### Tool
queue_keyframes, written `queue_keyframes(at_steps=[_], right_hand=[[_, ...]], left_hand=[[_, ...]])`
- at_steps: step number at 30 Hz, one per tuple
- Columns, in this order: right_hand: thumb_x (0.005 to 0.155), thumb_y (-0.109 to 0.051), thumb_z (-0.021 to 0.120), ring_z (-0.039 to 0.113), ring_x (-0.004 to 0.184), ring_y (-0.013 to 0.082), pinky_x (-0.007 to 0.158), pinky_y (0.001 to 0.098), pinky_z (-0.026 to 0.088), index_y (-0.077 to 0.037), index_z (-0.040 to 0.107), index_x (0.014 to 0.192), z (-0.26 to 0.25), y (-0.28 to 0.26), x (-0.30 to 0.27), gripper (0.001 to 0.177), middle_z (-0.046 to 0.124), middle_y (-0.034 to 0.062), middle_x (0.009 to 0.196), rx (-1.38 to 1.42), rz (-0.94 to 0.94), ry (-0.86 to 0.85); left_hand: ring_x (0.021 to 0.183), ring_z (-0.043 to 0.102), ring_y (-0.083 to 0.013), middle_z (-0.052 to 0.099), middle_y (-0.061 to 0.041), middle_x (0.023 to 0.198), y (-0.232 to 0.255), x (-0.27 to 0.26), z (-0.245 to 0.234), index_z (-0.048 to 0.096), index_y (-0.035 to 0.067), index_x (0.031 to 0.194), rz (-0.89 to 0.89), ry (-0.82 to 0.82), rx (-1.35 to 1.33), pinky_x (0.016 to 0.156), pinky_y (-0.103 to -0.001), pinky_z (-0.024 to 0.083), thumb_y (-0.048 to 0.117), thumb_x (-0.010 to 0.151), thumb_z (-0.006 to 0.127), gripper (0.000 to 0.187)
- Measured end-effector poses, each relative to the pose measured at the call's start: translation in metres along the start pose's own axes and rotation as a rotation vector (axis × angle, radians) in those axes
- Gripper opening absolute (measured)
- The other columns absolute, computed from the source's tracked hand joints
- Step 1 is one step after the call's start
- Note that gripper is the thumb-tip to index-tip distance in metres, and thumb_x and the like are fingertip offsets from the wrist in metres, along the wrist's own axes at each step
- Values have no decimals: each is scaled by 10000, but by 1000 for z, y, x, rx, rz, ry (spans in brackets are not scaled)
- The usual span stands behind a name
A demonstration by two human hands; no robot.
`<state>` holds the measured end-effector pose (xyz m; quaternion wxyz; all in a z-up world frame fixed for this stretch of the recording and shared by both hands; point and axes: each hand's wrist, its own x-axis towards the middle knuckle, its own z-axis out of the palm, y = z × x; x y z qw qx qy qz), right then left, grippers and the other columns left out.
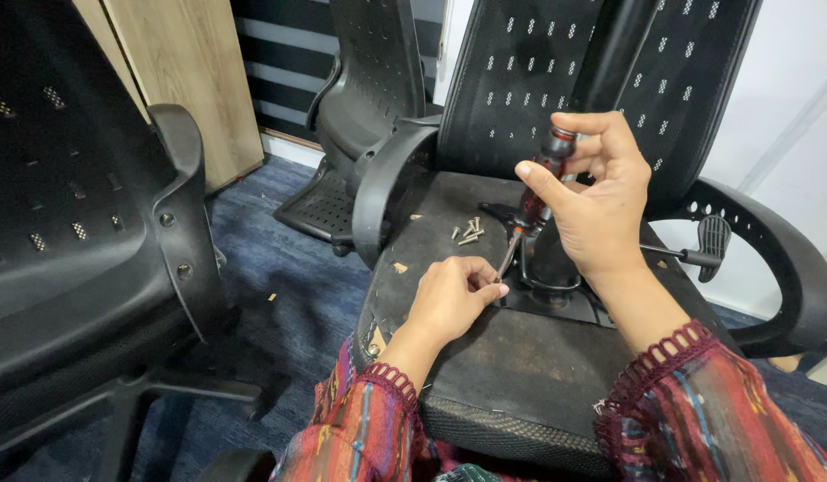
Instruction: The person uses a screwdriver to tighten screws into the base of an office chair, securing the central gas lift cylinder. The person repeatedly picks up screws and turns them into the chair base while holding the cylinder steady.
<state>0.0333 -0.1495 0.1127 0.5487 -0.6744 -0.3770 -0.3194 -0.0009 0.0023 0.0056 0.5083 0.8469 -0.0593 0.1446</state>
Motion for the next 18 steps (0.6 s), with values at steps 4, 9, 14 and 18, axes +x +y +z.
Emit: queue_keyframes(at_steps=[4, 9, 14, 18], right_hand=[[913, 30, 825, 620, 937, 78, 860, 235, 565, -46, 602, 1286, -7, 0, 1, 441, 626, 28, 1080, -50, 17, -7], [808, 35, 698, 694, 1078, 87, 955, 269, 588, -106, 508, 1303, -24, -5, 9, 549, 665, 0, 1189, 208, 253, -206], [886, 27, 786, 679, 1002, 117, 885, 270, 610, -75, 485, 1385, -20, 1, 3, 591, 654, 62, 1129, 43, 124, -153], [866, 9, 848, 669, 827, 106, 726, 238, 579, -62, 477, 1316, -19, 8, -4, 588, 630, 71, 969, -140, 93, -12]], left_hand=[[718, 746, -171, 771, -59, 768, 1, 1, -1, 784, 80, 887, -12, -13, 14, 719, -320, 569, 241, 794, 818, 189], [721, 749, -171, 772, -62, 770, -2, 1, 1, 772, 64, 905, 6, 7, 18, 720, -316, 577, 210, 748, 845, 226], [737, 756, -181, 770, -69, 785, -6, 2, 4, 773, 67, 937, 31, 25, 26, 725, -318, 573, 188, 751, 832, 230], [741, 757, -192, 773, -73, 781, -8, 3, 5, 766, 69, 926, 24, 21, 38, 729, -325, 570, 183, 760, 827, 211]])
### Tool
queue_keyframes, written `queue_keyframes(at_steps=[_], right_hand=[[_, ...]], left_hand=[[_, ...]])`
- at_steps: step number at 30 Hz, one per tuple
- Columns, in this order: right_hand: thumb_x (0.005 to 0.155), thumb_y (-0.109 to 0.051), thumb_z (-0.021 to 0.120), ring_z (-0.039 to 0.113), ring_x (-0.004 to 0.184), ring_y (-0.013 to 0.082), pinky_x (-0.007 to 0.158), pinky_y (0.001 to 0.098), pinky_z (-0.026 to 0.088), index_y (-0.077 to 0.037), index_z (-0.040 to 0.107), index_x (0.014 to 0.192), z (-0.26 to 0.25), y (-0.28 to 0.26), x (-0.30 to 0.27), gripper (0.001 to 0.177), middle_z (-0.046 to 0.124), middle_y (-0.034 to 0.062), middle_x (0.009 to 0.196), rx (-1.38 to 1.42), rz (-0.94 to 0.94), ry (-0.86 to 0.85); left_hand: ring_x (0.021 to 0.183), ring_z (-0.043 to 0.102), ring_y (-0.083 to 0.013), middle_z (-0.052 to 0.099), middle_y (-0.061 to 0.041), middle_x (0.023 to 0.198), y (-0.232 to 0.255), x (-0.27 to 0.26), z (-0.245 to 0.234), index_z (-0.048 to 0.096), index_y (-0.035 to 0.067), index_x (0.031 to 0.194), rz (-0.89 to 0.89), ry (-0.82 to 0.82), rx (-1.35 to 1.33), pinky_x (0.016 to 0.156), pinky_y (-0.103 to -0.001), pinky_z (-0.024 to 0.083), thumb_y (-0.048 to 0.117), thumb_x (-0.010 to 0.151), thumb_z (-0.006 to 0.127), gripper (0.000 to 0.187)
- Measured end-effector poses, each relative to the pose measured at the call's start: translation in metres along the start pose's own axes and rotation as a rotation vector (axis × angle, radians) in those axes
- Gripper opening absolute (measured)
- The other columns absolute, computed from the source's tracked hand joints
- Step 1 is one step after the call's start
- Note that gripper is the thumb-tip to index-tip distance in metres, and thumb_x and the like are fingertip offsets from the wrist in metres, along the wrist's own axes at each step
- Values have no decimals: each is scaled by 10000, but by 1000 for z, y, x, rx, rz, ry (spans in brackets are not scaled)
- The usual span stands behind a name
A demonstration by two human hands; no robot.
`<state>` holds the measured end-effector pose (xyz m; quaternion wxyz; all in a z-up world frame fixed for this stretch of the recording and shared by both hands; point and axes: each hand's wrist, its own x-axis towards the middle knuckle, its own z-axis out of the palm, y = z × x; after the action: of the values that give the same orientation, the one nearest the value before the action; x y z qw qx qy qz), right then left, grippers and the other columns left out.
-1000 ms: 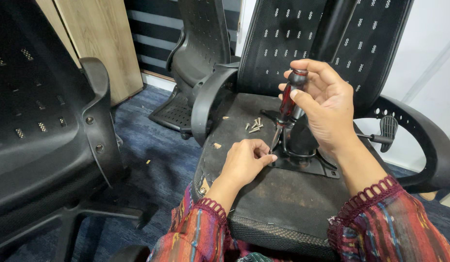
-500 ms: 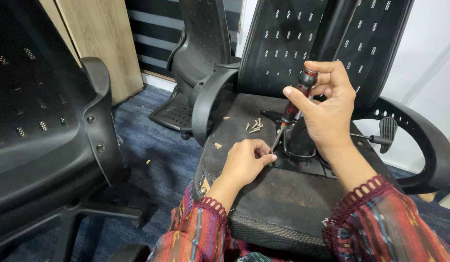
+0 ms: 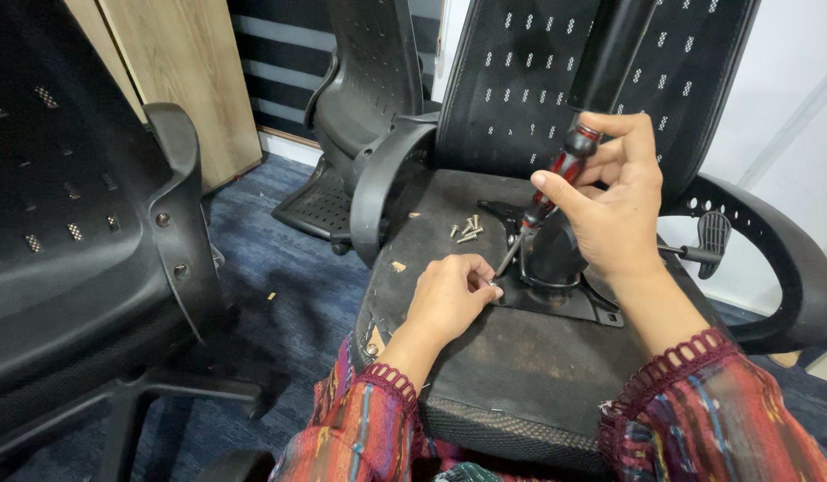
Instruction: The person uses a screwdriver to tighten screws into the base of an office chair, securing the central gas lift cylinder. The person repeatedly picks up screws and turns them into the chair base while holding the cylinder steady.
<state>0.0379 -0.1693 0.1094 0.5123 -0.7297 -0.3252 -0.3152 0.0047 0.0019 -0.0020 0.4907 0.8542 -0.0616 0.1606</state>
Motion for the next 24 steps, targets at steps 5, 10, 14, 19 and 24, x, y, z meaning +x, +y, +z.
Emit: queue_keyframes(at_steps=[5, 10, 14, 19, 24], right_hand=[[900, 29, 858, 658, 891, 95, 791, 239, 580, -47, 480, 1321, 2, 7, -8, 571, 630, 54, 1058, 98, -58, 32], [915, 36, 831, 677, 937, 101, 843, 254, 614, -47, 498, 1332, -1, 5, -2, 540, 622, 60, 1099, 131, -48, -16], [893, 36, 797, 680, 967, 107, 853, 268, 632, -67, 527, 1358, -2, -5, 2, 547, 624, 50, 1117, 170, 15, -84], [908, 47, 754, 663, 1040, 105, 915, 275, 611, -82, 554, 1388, 3, -22, 0, 536, 624, 29, 1164, 184, 32, -145], [914, 69, 713, 647, 1046, 102, 959, 279, 589, -99, 548, 1403, 5, -30, -1, 543, 619, 24, 1176, 233, 59, -194]], left_hand=[[741, 746, -217, 761, -89, 774, -1, 1, 1, 772, 64, 877, -16, 6, 42, 717, -342, 561, 189, 746, 849, 197], [723, 752, -210, 759, -85, 763, -3, 3, 1, 763, 53, 856, 5, 58, 24, 708, -333, 572, 204, 679, 900, 269], [696, 745, -199, 759, -74, 745, -2, 4, 0, 758, 50, 820, -54, 46, 13, 689, -334, 575, 214, 664, 914, 275], [671, 739, -179, 757, -67, 726, 0, 3, -3, 755, 57, 810, -36, 51, -30, 672, -317, 573, 238, 665, 915, 281], [654, 716, -182, 744, -65, 708, 1, 3, -3, 760, 59, 810, -23, 40, -18, 655, -327, 552, 247, 680, 908, 272]])
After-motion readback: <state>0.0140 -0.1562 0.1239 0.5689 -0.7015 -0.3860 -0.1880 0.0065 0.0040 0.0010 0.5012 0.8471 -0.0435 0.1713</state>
